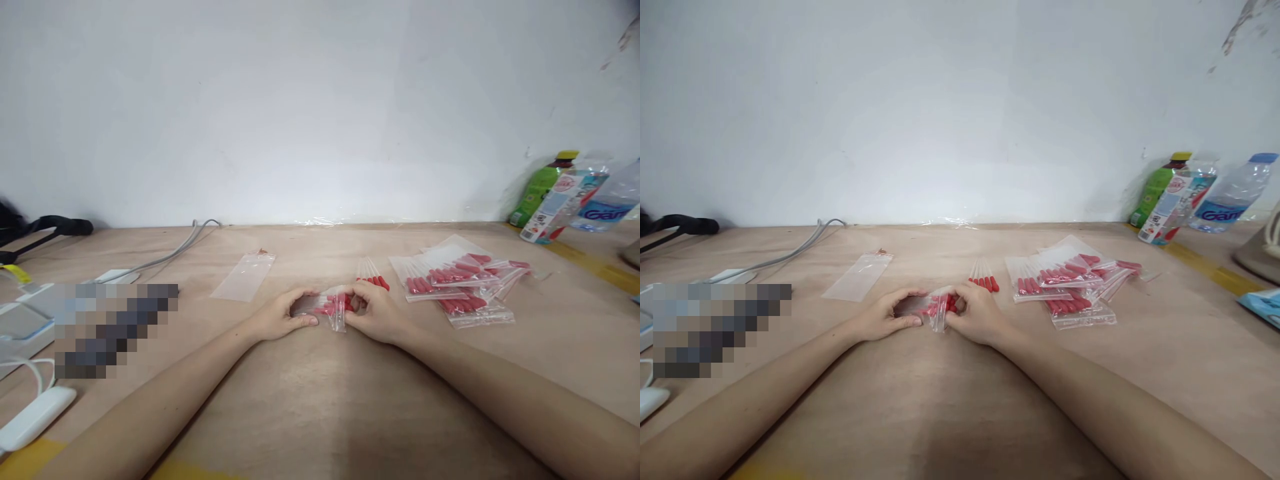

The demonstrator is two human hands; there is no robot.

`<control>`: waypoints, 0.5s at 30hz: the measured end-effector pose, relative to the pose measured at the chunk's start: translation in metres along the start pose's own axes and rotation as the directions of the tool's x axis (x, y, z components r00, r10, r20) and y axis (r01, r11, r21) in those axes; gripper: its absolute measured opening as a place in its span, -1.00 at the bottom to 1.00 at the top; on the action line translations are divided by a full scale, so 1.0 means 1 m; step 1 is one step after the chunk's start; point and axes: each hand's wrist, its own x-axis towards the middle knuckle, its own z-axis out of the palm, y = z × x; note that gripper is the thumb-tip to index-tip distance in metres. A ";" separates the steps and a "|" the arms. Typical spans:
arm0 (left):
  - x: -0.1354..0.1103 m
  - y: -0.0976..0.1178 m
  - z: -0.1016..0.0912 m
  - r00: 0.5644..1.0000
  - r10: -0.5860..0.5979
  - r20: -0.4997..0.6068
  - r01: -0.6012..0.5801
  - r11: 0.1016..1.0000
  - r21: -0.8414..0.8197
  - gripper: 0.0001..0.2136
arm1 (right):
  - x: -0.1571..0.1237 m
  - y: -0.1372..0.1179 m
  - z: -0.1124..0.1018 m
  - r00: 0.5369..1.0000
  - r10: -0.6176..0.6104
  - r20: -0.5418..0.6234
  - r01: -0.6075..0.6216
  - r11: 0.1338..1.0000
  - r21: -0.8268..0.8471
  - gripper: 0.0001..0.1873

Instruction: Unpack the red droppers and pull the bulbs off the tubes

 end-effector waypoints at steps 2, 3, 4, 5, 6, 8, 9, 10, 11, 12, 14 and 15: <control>0.000 0.000 0.000 1.000 -0.012 0.007 0.012 1.000 0.012 -0.52 | -0.001 0.002 -0.004 0.999 0.036 0.014 -0.037 0.999 0.015 -0.74; 0.000 0.000 0.000 1.000 -0.021 0.014 0.021 1.000 0.016 -0.52 | -0.002 0.003 -0.005 0.998 0.056 0.025 -0.057 0.997 0.044 -0.73; 0.000 0.001 0.000 0.999 -0.031 0.021 0.030 0.999 0.020 -0.52 | -0.002 0.003 -0.006 0.996 0.075 0.039 -0.078 0.992 0.095 -0.72; 0.000 0.001 0.000 0.999 -0.039 0.026 0.038 0.999 0.025 -0.52 | -0.002 0.003 -0.005 0.994 0.090 0.063 -0.100 0.981 0.164 -0.71; 0.000 0.001 0.000 0.999 -0.041 0.028 0.040 0.999 0.032 -0.53 | -0.001 0.003 -0.005 0.990 0.102 0.100 -0.124 0.961 0.245 -0.70; 0.000 0.001 0.000 0.999 -0.031 0.030 0.030 0.998 0.048 -0.53 | -0.001 0.003 -0.003 0.972 0.124 0.201 -0.194 0.902 0.385 -0.69; 0.000 0.002 -0.001 0.999 -0.026 0.032 0.024 0.998 0.056 -0.54 | 0.000 0.003 -0.002 0.960 0.144 0.239 -0.235 0.878 0.418 -0.69; 0.000 0.002 -0.001 0.999 -0.025 0.034 0.022 0.998 0.063 -0.54 | 0.000 0.003 -0.002 0.950 0.174 0.260 -0.274 0.862 0.427 -0.70; 0.000 0.002 -0.001 0.999 -0.028 0.035 0.025 0.997 0.069 -0.53 | 0.001 0.003 -0.003 0.942 0.207 0.264 -0.307 0.851 0.426 -0.71; 0.000 0.003 -0.001 0.999 -0.035 0.037 0.032 0.997 0.076 -0.53 | 0.002 0.004 -0.005 0.937 0.237 0.255 -0.329 0.842 0.427 -0.72; 0.000 0.004 -0.002 0.998 -0.049 0.042 0.045 0.995 0.093 -0.52 | 0.005 0.005 -0.011 0.933 0.279 0.228 -0.354 0.825 0.441 -0.72; 0.000 0.005 -0.003 0.998 -0.053 0.046 0.048 0.994 0.103 -0.51 | 0.007 0.006 -0.016 0.928 0.296 0.227 -0.370 0.812 0.451 -0.72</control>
